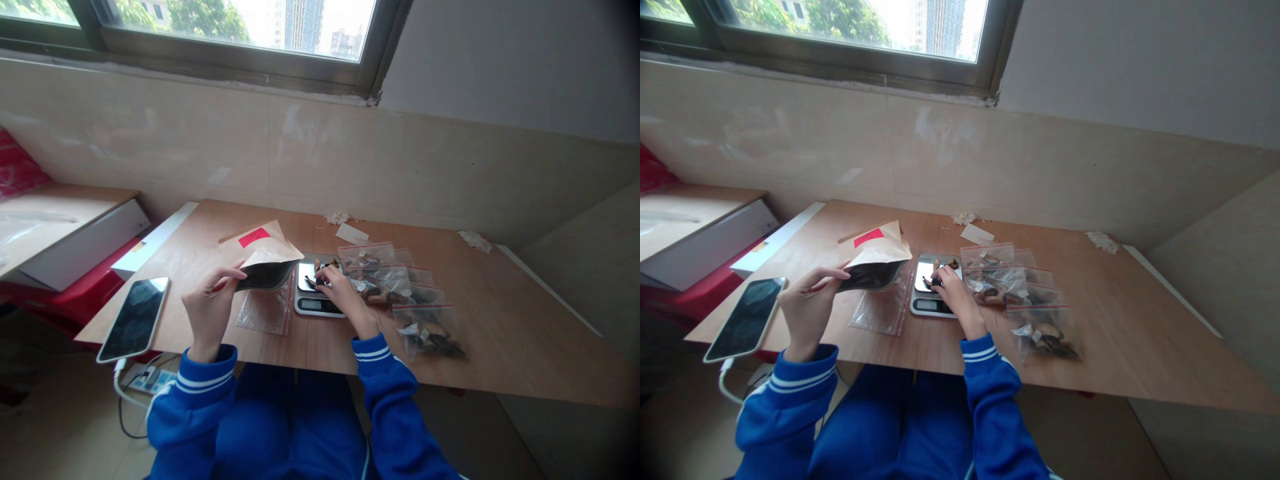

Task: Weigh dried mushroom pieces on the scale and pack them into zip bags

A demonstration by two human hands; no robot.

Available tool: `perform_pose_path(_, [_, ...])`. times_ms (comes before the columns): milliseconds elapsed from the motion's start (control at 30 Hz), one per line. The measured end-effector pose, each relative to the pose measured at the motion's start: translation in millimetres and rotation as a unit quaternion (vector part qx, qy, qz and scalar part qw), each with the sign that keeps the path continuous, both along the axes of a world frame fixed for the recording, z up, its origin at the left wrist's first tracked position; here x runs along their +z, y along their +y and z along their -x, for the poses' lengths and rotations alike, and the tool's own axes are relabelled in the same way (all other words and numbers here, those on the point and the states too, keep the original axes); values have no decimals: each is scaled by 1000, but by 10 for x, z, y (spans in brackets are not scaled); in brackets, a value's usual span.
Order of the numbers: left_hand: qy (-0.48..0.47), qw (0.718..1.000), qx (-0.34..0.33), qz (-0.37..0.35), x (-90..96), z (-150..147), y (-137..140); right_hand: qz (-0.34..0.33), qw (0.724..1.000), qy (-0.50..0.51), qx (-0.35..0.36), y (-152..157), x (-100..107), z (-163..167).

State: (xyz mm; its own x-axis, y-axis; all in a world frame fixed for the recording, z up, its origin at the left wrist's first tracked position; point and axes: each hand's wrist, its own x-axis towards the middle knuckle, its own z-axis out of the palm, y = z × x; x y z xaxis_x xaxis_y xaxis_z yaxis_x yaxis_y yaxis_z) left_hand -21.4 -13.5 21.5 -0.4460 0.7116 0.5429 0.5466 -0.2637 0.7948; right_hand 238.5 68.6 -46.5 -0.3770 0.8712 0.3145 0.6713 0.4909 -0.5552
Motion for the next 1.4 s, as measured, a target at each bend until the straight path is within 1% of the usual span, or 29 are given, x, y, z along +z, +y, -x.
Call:
perform_pose_path(133, [7, 1000, 3, -2, 9, 8, -1, 5, 1000, 22, -10, -9, 20, -20])
perform_pose_path(367, [12, 1000, -2, -4, 11, 8, -14, -38, 993, 95, -58, -115, 22, -138])
perform_pose_path(500, [23, 1000, 4, -3, 24, 1, -9, -53, 995, 69, -51, -195, -8, -231])
perform_pose_path(667, [19, 1000, 2, 0, 37, -6, -8, -74, 994, 7, -84, -284, -39, -264])
perform_pose_path(767, [22, 1000, 6, 2, 48, -3, -19, -91, 993, -25, -76, -310, -60, -266])
perform_pose_path(867, [31, 999, 10, 0, 60, 3, -25, -102, 991, -35, -75, -311, -102, -284])
perform_pose_path(933, [31, 999, 8, -1, 56, 9, -25, -99, 992, -35, -72, -316, -120, -296])
perform_pose_path(1000, [22, 1000, 2, 2, 37, 15, -26, -96, 992, -29, -72, -353, -98, -280])
perform_pose_path(1067, [9, 1000, -10, 7, 4, 13, -30, -115, 990, 2, -83, -446, -18, -198])
perform_pose_path(1133, [-2, 1000, -24, 13, -34, -6, -38, -150, 984, 60, -81, -593, 115, -25])
perform_pose_path(1167, [-5, 999, -29, 18, -53, -23, -42, -163, 980, 92, -63, -675, 194, 93])
perform_pose_path(1200, [-5, 999, -31, 23, -70, -44, -45, -173, 979, 109, -24, -752, 273, 227])
perform_pose_path(1233, [-7, 999, -32, 26, -86, -67, -49, -171, 979, 103, 35, -817, 349, 370])
perform_pose_path(1267, [-14, 999, -34, 25, -100, -90, -53, -161, 980, 92, 72, -861, 417, 513])
perform_pose_path(1333, [-32, 998, -46, 14, -130, -124, -65, -128, 987, 60, 79, -866, 519, 780])
perform_pose_path(1400, [-29, 998, -48, 6, -166, -136, -86, -76, 995, 7, 68, -755, 570, 1000])
